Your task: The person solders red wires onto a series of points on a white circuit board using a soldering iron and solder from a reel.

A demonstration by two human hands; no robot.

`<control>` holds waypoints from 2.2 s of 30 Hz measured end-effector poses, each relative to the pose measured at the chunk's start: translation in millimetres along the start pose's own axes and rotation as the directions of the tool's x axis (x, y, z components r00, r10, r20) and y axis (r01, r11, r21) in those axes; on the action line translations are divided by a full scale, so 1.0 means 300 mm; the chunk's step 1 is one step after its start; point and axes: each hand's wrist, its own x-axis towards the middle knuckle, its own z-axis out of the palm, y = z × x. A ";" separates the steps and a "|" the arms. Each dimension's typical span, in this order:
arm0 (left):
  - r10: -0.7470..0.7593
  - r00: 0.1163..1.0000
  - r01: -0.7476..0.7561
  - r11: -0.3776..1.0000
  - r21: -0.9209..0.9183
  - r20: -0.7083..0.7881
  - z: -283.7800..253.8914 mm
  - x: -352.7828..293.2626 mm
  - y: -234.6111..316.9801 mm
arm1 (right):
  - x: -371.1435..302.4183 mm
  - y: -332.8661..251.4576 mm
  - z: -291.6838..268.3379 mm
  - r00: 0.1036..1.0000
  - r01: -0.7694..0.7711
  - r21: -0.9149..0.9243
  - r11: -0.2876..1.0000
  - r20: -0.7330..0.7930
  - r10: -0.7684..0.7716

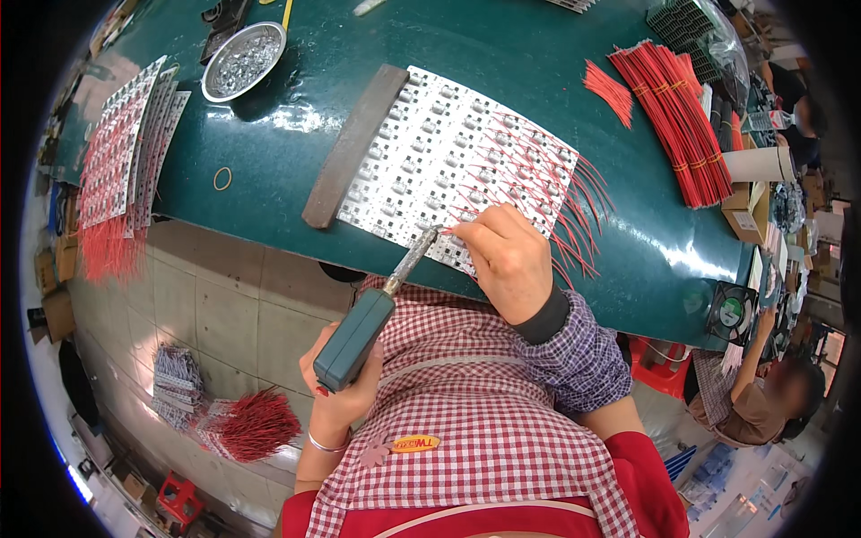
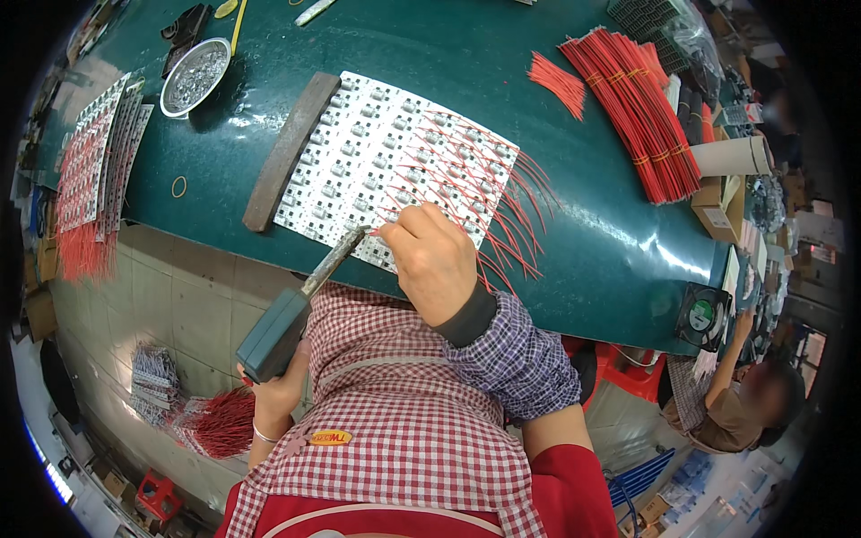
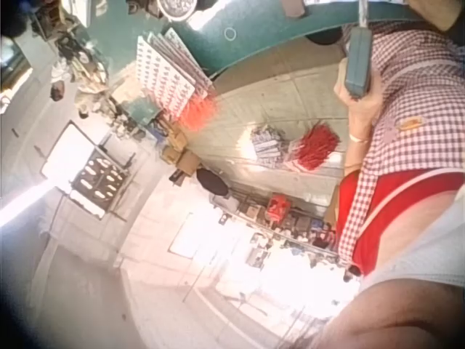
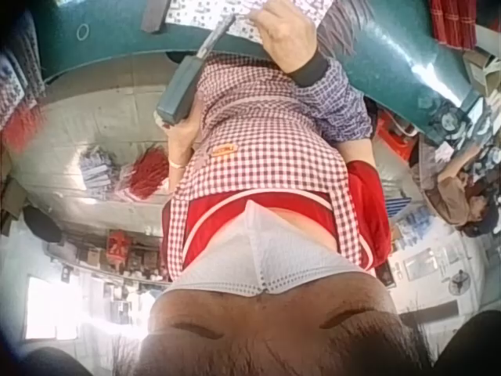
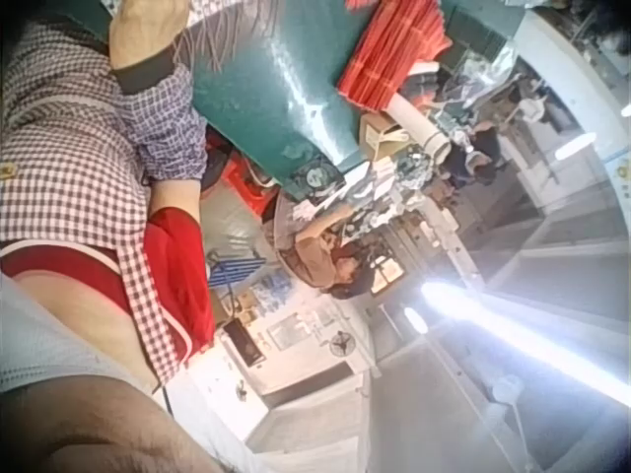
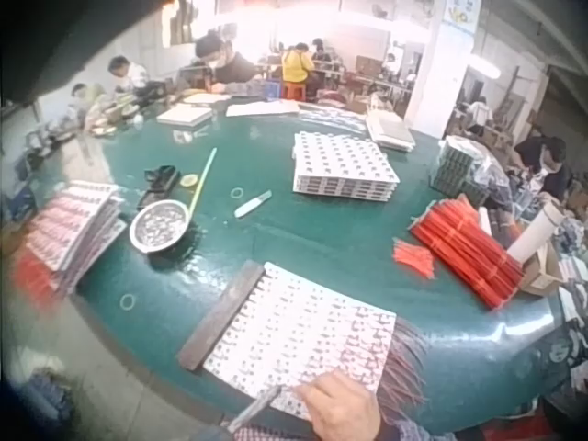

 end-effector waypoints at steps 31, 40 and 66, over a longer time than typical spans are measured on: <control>0.056 0.998 -0.054 0.996 0.066 -0.020 -0.008 -0.015 0.000 | -0.003 -0.001 -0.017 0.999 -0.028 0.026 0.999 0.028 0.027; 0.020 0.996 -0.017 0.999 0.029 -0.087 -0.024 -0.034 -0.012 | -0.075 -0.029 -0.216 0.989 -0.148 -0.021 0.989 -0.035 0.147; -0.001 1.000 0.001 0.998 0.057 -0.011 -0.030 -0.028 0.011 | -0.066 -0.069 0.063 0.979 -0.073 0.039 0.997 -0.187 0.079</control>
